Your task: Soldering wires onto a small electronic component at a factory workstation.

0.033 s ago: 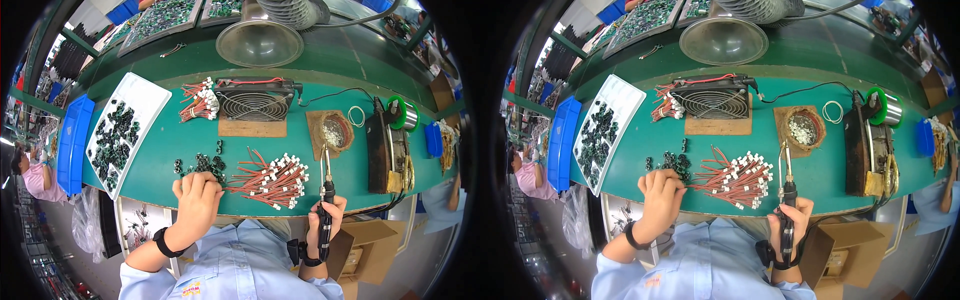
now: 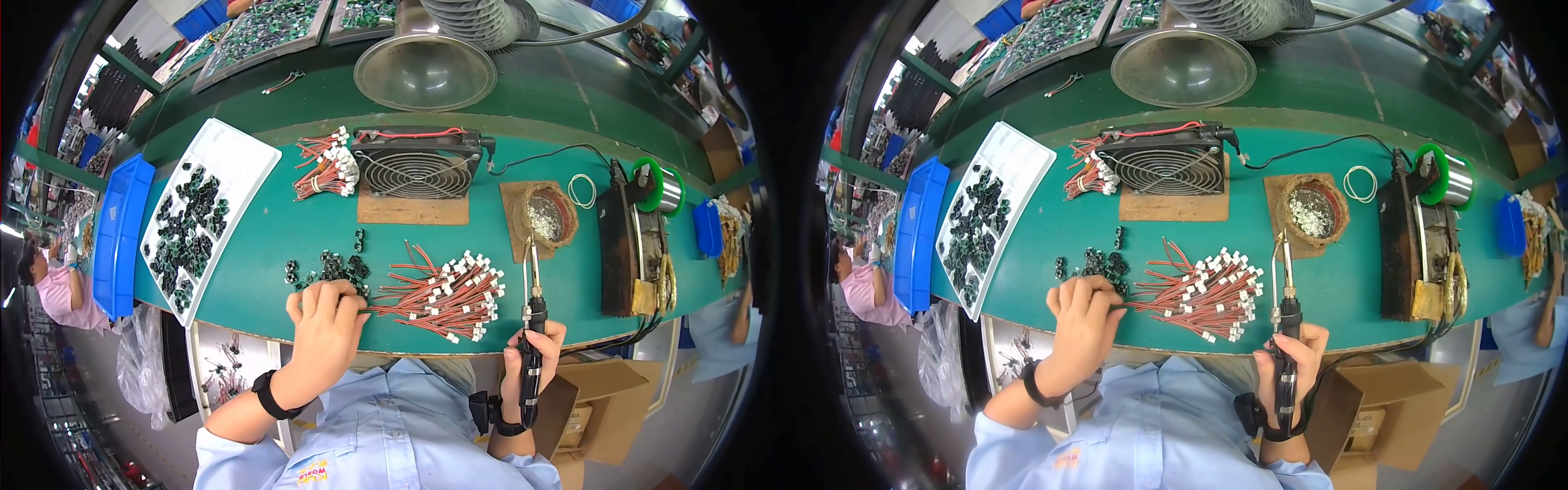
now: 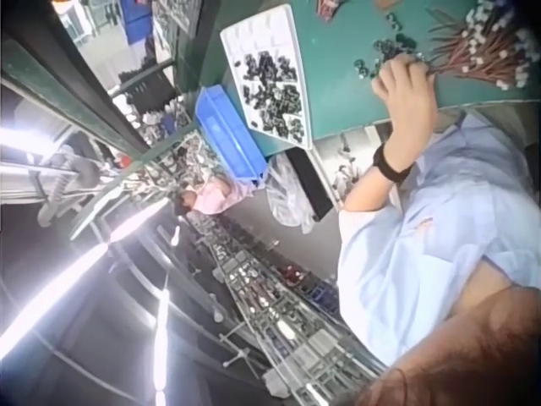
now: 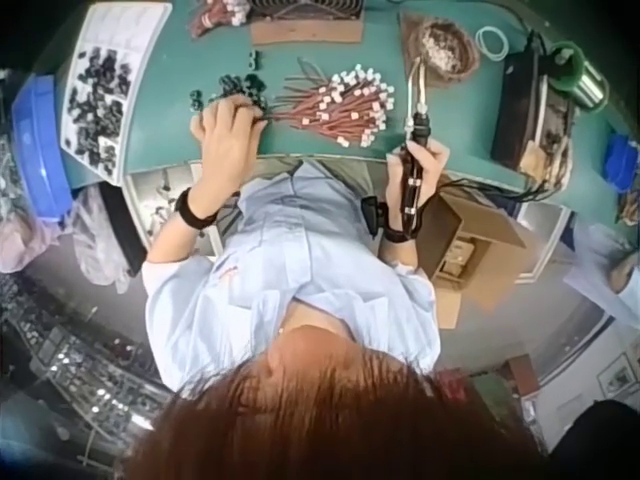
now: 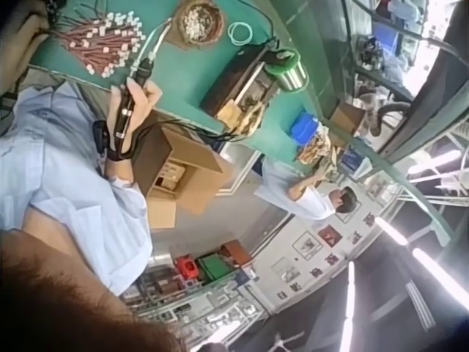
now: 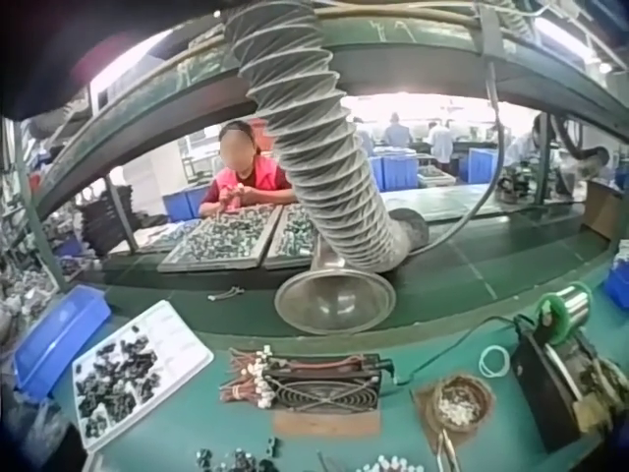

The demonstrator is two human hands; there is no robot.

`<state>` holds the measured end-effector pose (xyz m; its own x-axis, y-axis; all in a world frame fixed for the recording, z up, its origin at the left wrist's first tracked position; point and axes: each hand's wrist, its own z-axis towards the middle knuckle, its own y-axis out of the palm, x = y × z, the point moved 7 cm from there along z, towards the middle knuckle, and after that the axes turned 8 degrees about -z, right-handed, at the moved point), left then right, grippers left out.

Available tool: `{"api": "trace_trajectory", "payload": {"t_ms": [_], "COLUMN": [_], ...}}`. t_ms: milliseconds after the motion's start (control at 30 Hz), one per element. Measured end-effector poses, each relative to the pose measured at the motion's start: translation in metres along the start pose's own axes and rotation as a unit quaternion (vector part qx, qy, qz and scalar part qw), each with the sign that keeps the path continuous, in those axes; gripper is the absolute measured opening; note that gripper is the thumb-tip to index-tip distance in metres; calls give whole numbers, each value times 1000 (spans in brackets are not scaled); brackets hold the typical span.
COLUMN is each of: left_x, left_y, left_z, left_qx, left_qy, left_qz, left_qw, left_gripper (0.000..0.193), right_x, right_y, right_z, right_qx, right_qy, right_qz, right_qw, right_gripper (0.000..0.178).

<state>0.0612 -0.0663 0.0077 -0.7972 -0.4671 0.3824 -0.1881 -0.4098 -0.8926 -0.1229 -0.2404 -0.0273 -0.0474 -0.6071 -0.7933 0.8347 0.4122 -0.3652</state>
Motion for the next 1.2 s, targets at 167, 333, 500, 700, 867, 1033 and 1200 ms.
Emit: {"api": "trace_trajectory", "payload": {"t_ms": [167,333,500,700,867,1033,1200], "left_x": [-6,-8,-15,-13,-5,50,48], "left_y": [6,1,-10,-29,-37,-54,-51], "left_z": [-1,1,-2,10,-5,-4,-13], "left_qx": [-1,-21,26,50,97,87,94], "left_qy": [20,14,30,90,94,180,110], "left_qz": [-5,-36,-59,-80,-75,-125,-224], "left_qw": [1000,999,997,991,988,972,964], "left_gripper": [19,19,17,16,14,11,15], "right_x": [-5,-20,-21,-27,-43,-87,-113], "right_y": [1,-3,2,-1,27,55,60], "right_z": [-5,-3,0,-2,9,13,11], "right_qx": [-3,17,33,46,-71,-28,-69], "right_qy": [6,31,13,66,77,-179,-209], "right_qz": [4,34,17,62,23,-13,14], "right_qw": [1000,999,999,995,994,983,975], "right_gripper": [31,28,27,24,13,24,13]}}
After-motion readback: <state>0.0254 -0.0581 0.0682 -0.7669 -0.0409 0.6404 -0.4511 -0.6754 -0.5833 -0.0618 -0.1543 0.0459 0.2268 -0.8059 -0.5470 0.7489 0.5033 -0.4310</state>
